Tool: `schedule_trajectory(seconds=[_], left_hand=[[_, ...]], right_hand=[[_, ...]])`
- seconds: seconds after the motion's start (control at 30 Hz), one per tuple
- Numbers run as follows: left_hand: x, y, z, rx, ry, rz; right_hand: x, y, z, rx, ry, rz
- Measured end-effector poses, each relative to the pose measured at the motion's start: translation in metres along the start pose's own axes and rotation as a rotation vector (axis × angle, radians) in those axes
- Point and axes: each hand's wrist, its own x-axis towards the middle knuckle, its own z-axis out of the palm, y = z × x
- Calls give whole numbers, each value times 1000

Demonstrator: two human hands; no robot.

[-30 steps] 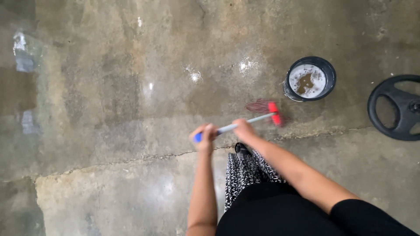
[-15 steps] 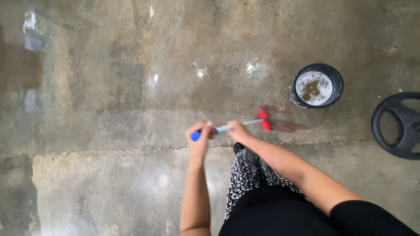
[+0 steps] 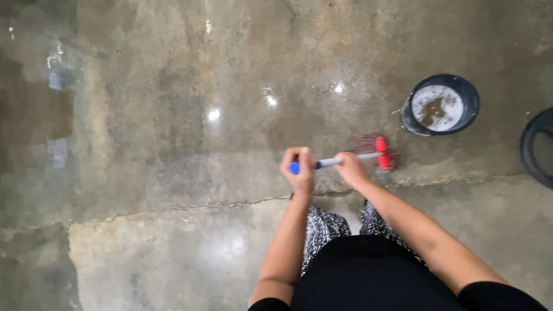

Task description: The person mops a concrete floor using a red-headed mop. The person repeatedly dunks the mop into a black bucket of soapy water, wrings the mop head by hand, and then pushes the mop across various sections of the floor.

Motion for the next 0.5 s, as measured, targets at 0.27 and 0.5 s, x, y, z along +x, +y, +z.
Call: schedule_trajectory(seconds=[0.27,0.5], left_hand=[[-23,-63,-62,157,-394,-220],[57,60,-178,360,-213,-129]], right_hand=[[-8,15,11,-190,118,19],[18,-120,141,152,-81,-37]])
